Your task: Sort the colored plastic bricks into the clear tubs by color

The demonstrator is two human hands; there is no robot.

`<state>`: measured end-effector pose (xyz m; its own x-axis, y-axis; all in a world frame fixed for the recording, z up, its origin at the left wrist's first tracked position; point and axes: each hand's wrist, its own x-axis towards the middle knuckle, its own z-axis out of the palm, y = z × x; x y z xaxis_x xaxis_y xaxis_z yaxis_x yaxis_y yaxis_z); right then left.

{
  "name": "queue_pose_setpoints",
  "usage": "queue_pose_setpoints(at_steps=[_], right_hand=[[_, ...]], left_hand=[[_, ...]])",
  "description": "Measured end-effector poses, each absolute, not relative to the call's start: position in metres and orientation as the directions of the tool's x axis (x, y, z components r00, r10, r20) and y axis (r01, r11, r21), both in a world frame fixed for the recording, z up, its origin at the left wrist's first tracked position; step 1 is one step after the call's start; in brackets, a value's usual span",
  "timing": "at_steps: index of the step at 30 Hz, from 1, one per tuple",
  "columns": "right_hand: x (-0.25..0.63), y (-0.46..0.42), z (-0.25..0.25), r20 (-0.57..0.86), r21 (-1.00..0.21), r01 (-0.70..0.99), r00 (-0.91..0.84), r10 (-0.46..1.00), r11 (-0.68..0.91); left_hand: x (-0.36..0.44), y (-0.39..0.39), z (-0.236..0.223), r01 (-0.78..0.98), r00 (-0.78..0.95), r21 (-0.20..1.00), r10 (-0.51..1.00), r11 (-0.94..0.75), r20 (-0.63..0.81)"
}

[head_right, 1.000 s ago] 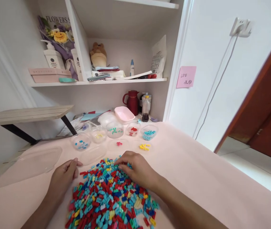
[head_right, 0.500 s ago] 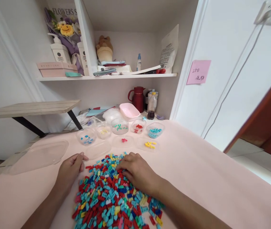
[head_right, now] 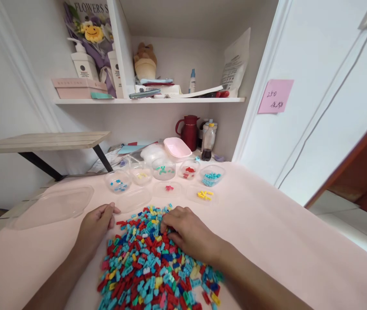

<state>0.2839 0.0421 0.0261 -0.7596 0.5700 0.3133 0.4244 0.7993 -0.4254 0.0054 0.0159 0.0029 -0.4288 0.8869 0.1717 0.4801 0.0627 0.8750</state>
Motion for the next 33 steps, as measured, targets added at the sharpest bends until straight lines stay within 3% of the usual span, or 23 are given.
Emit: queue_pose_setpoints(at_steps=[8, 17, 21, 25, 29, 33], right_hand=[[0.286, 0.043, 0.026, 0.308, -0.453, 0.363, -0.793, 0.525, 0.814], [0.280, 0.046, 0.020, 0.357, -0.522, 0.343, -0.743, 0.566, 0.781], [0.281, 0.046, 0.025, 0.364, -0.606, 0.322, -0.701, 0.614, 0.727], [0.287, 0.047, 0.032, 0.351, -0.777, 0.266, -0.569, 0.744, 0.570], [0.292, 0.048, 0.038, 0.203, -0.975, -0.010, -0.448, 0.870, 0.222], [0.294, 0.049, 0.041, 0.077, -0.933, -0.347, -0.450, 0.890, -0.094]], left_hand=[[0.006, 0.016, 0.004, 0.472, -0.425, 0.880, 0.887, 0.049, 0.179], [0.007, 0.015, 0.004, 0.475, -0.426, 0.879, 0.886, 0.043, 0.186], [0.006, 0.016, 0.003, 0.473, -0.425, 0.880, 0.887, 0.048, 0.181], [0.005, 0.016, 0.003, 0.472, -0.421, 0.880, 0.889, 0.046, 0.179], [0.004, 0.017, 0.003, 0.476, -0.423, 0.878, 0.888, 0.047, 0.182], [0.002, 0.020, 0.002, 0.503, -0.422, 0.861, 0.891, 0.076, 0.168]])
